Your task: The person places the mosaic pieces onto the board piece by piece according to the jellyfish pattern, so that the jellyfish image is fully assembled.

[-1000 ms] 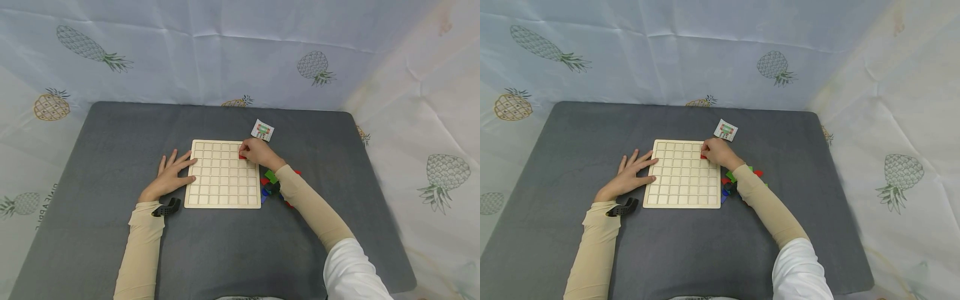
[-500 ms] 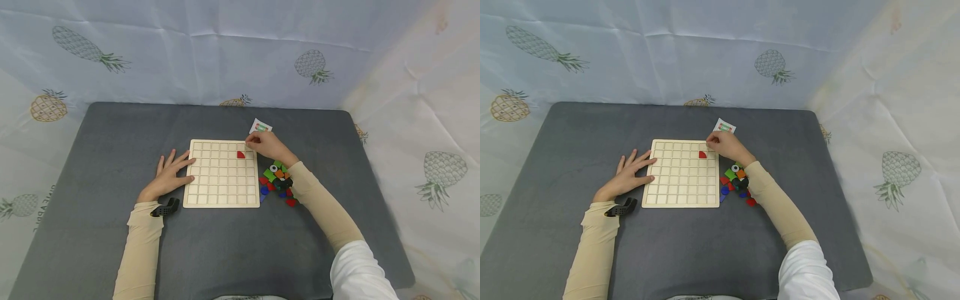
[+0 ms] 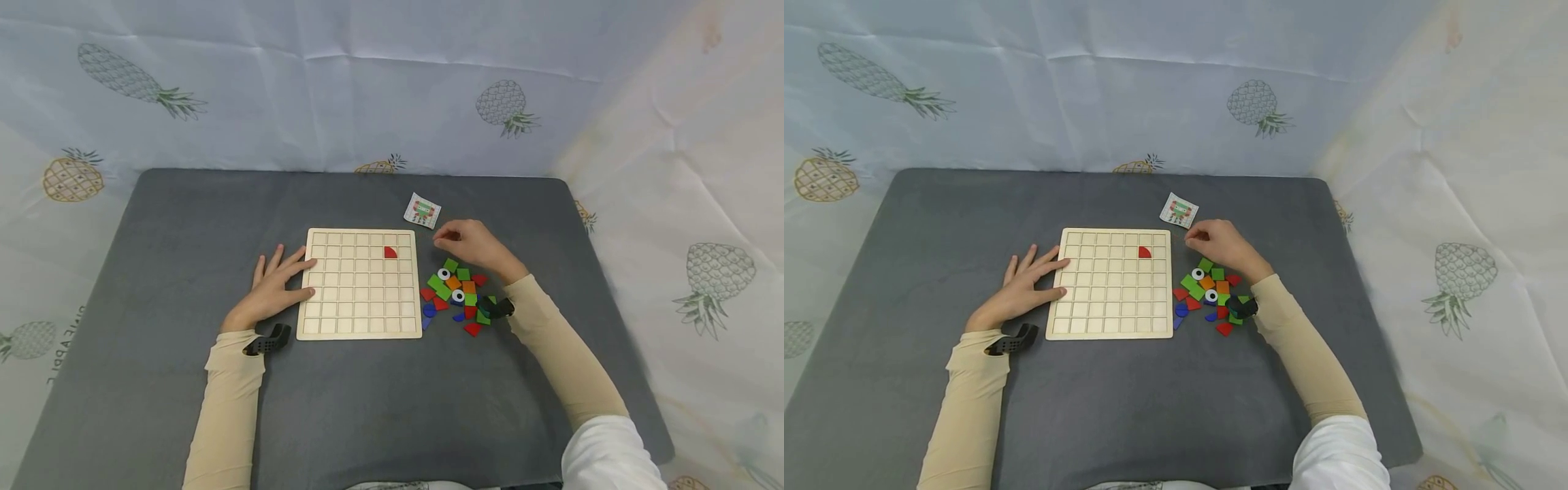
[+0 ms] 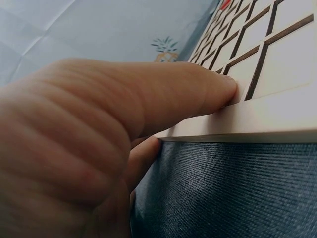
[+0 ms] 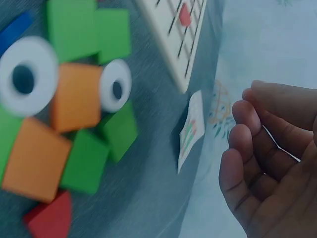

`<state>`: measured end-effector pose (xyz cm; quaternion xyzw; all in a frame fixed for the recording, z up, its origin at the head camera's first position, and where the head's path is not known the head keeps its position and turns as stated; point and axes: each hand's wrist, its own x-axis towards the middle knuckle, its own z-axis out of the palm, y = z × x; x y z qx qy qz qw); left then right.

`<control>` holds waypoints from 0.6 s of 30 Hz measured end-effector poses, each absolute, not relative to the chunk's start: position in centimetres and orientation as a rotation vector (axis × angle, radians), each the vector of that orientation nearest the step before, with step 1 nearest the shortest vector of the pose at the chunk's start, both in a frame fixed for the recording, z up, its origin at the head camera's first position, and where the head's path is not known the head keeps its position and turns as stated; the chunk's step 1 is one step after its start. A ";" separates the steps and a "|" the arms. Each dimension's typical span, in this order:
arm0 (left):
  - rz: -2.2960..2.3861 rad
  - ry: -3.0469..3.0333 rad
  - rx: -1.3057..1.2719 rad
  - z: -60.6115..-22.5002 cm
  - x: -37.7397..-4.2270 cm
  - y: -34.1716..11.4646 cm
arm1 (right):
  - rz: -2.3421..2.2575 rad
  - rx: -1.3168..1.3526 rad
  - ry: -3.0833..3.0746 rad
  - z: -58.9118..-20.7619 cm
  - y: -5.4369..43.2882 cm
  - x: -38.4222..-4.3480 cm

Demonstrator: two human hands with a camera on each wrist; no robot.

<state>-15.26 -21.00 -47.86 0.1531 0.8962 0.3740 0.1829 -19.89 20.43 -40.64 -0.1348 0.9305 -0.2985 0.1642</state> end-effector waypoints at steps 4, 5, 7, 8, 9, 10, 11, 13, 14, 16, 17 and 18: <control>1.047 2.532 0.431 -47.9 -15.2 -21.0 | -0.788 -0.360 2.670 -41.3 21.4 -19.4; 1.046 2.534 0.430 -48.0 -15.2 -21.0 | -0.777 -0.353 2.670 -41.4 21.6 -19.4; 1.046 2.538 0.428 -48.0 -15.2 -21.0 | -0.759 -0.343 2.667 -41.8 22.0 -19.2; 1.046 2.540 0.427 -48.0 -15.1 -21.0 | -0.751 -0.337 2.665 -42.1 22.1 -19.1; 1.047 2.540 0.427 -48.1 -15.1 -20.9 | -0.736 -0.332 2.664 -42.3 22.3 -19.0; 1.048 2.541 0.426 -48.1 -15.1 -20.9 | -0.728 -0.326 2.661 -42.5 22.4 -18.9; 1.050 2.542 0.426 -48.1 -15.1 -20.9 | -0.715 -0.320 2.660 -42.7 22.6 -18.8; 1.051 2.544 0.425 -48.1 -15.1 -20.9 | -0.691 -0.309 2.658 -43.1 22.8 -18.7; 1.051 2.546 0.425 -48.1 -15.2 -20.9 | -0.680 -0.305 2.659 -43.2 22.8 -18.6; 1.051 2.550 0.423 -48.1 -15.2 -20.8 | -0.659 -0.304 2.664 -43.4 23.0 -18.4; 1.050 2.552 0.423 -48.1 -15.2 -20.8 | -0.645 -0.302 2.670 -43.6 23.0 -18.3; 1.049 2.555 0.422 -48.0 -15.2 -20.8 | -0.633 -0.303 2.675 -43.6 23.0 -18.3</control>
